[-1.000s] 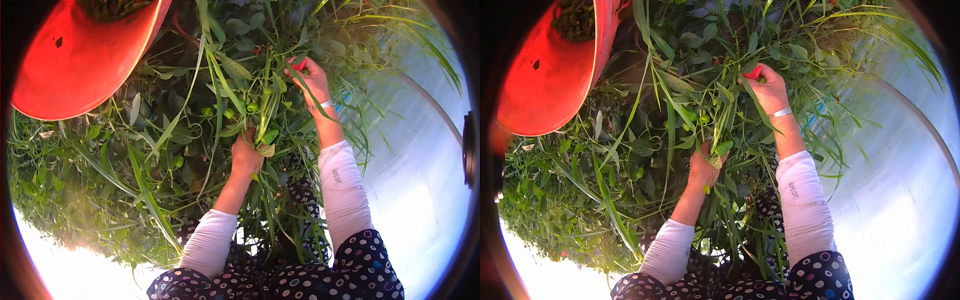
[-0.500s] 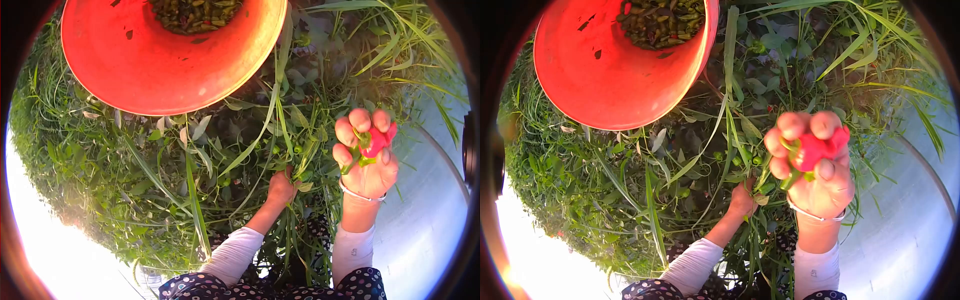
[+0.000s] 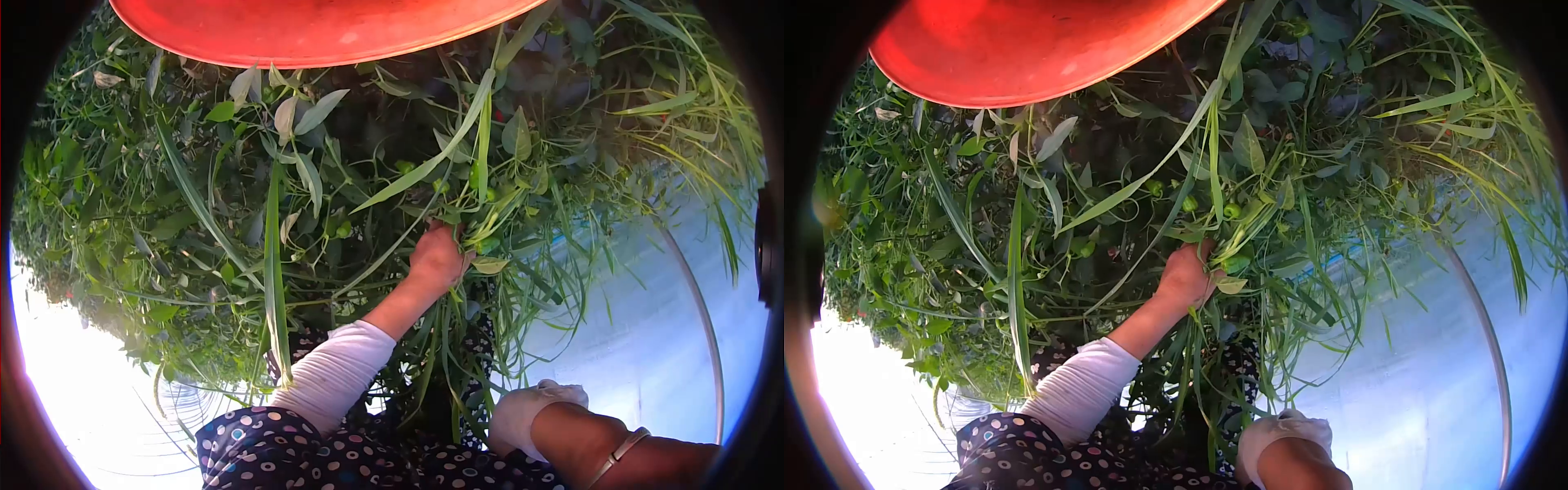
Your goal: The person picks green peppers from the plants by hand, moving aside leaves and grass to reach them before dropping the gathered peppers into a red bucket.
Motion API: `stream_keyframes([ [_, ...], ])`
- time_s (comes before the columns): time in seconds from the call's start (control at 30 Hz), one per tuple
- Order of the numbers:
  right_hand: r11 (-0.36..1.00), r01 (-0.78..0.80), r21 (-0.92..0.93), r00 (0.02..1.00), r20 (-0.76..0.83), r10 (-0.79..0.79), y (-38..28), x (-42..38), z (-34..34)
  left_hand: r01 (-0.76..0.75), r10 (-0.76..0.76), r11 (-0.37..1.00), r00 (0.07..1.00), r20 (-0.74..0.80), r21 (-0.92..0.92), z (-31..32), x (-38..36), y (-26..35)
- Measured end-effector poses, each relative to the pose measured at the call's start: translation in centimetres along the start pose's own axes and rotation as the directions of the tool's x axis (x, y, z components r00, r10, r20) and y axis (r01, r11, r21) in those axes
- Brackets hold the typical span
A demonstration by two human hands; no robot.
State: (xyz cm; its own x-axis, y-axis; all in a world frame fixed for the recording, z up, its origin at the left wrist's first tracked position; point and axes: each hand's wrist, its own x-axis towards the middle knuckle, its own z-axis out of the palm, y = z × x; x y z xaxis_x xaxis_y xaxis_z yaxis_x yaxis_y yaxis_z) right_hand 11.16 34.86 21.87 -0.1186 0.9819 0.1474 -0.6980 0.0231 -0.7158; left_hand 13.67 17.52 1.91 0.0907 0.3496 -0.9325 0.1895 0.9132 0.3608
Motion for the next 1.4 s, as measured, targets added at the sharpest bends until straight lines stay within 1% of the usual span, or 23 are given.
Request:
stream_keyframes([
  [0.03,1.000,-0.018,-0.015,1.000,0.005,0.018,1.4,-0.1,0.2,-0.041,0.040,0.999,0.999,-0.010,-0.009,0.2,0.1,-0.3],
  [0.17,0.995,-0.073,-0.072,0.997,-0.021,0.072,0.7,-1.1,-0.4,-0.030,0.030,0.999,1.000,0.000,0.014,-0.1,0.1,-0.1],
  [0.27,0.987,-0.110,-0.120,0.994,-0.015,0.109,-5.2,-1.6,-1.1,-0.047,0.046,0.998,0.999,-0.014,-0.049,0.2,0.2,-0.6],
  [0.3,0.985,-0.120,-0.127,0.993,-0.016,0.119,-6.1,-1.7,-1.4,-0.050,0.049,0.999,0.999,-0.013,-0.010,0.4,0.5,-0.9],
  [0.37,0.976,-0.150,-0.158,0.989,-0.022,0.148,-4.5,-1.9,-1.6,-0.053,0.052,0.998,0.998,-0.034,-0.025,0.4,0.5,-1.0],
  [0.4,0.969,-0.170,-0.180,0.985,-0.026,0.168,-6.0,-1.8,-1.9,-0.055,0.053,0.998,0.997,-0.053,-0.042,0.6,0.3,-1.0],
  [0.47,0.955,-0.202,-0.215,0.979,-0.026,0.201,-1.8,-1.9,-2.2,-0.049,0.046,0.995,0.998,-0.046,-0.082,0.3,0.3,-0.2],
  [0.5,0.949,-0.217,-0.229,0.976,-0.040,0.213,-0.3,-2.2,-2.3,-0.059,0.056,0.996,0.997,-0.045,-0.062,0.3,0.5,-0.5],
  [0.57,0.939,-0.239,-0.246,0.971,-0.061,0.231,-1.3,-2.5,-2.8,-0.068,0.067,0.997,0.997,-0.045,-0.035,0.6,0.4,-0.9],
  [0.67,0.934,-0.258,-0.247,0.966,-0.084,0.245,-3.7,-3.2,-3.4,-0.095,0.088,0.993,0.990,-0.112,-0.064,0.9,0.3,-1.3],
  [0.73,0.923,-0.286,-0.259,0.958,-0.105,0.267,-5.9,-3.7,-3.6,-0.095,0.092,0.995,0.990,-0.102,-0.026,0.5,0.4,-0.9],
  [0.83,0.899,-0.324,-0.295,0.946,-0.131,0.297,-8.7,-4.0,-3.9,-0.032,0.028,0.996,0.999,-0.047,-0.082,0.6,0.4,-0.7],
  [0.9,0.885,-0.346,-0.312,0.937,-0.153,0.313,-9.6,-4.5,-4.3,-0.113,0.099,0.984,0.990,-0.103,-0.141,0.6,0.3,-0.9],
  [1.0,0.865,-0.385,-0.322,0.921,-0.200,0.335,-10.0,-5.4,-4.8,-0.148,0.128,0.978,0.982,-0.140,-0.146,0.6,0.2,-1.0],
  [1.03,0.858,-0.389,-0.335,0.919,-0.210,0.335,-10.1,-5.6,-4.9,-0.153,0.135,0.978,0.982,-0.132,-0.141,0.7,0.3,-0.9],
  [1.1,0.847,-0.405,-0.345,0.911,-0.226,0.344,-10.0,-5.9,-5.1,-0.111,0.093,0.964,0.992,-0.085,-0.241,0.5,0.3,-1.0],
  [1.13,0.840,-0.408,-0.357,0.910,-0.229,0.345,-9.9,-5.9,-5.2,-0.119,0.102,0.963,0.991,-0.083,-0.241,0.4,0.3,-0.9],
  [1.17,0.831,-0.411,-0.375,0.909,-0.231,0.346,-6.1,-6.2,-4.7,-0.173,0.155,0.975,0.980,-0.128,-0.141,0.4,0.2,-0.7],
  [1.2,0.819,-0.420,-0.391,0.906,-0.237,0.351,-6.5,-6.2,-4.6,-0.215,0.205,0.976,0.964,-0.167,-0.039,0.5,0.0,-0.6],
  [1.23,0.571,-0.439,-0.694,0.890,-0.248,0.383,-5.0,-7.2,-6.2,-0.216,0.207,0.976,0.965,-0.160,-0.041,0.7,-0.2,-0.6],
  [1.27,0.236,-0.385,-0.892,0.873,-0.269,0.407,-2.8,-8.6,-8.8,-0.217,0.213,0.976,0.962,-0.172,-0.004,0.8,-0.4,-0.5],
  [1.33,-0.100,-0.361,-0.927,0.790,-0.361,0.497,-1.5,-10.7,-12.5,-0.220,0.223,0.975,0.957,-0.187,0.032,1.0,-0.6,-0.3],
  [1.4,-0.130,-0.258,-0.957,0.751,-0.283,0.596,0.2,-12.2,-14.3,-0.218,0.250,0.961,0.948,-0.196,0.172,1.1,-1.0,-0.3],
])
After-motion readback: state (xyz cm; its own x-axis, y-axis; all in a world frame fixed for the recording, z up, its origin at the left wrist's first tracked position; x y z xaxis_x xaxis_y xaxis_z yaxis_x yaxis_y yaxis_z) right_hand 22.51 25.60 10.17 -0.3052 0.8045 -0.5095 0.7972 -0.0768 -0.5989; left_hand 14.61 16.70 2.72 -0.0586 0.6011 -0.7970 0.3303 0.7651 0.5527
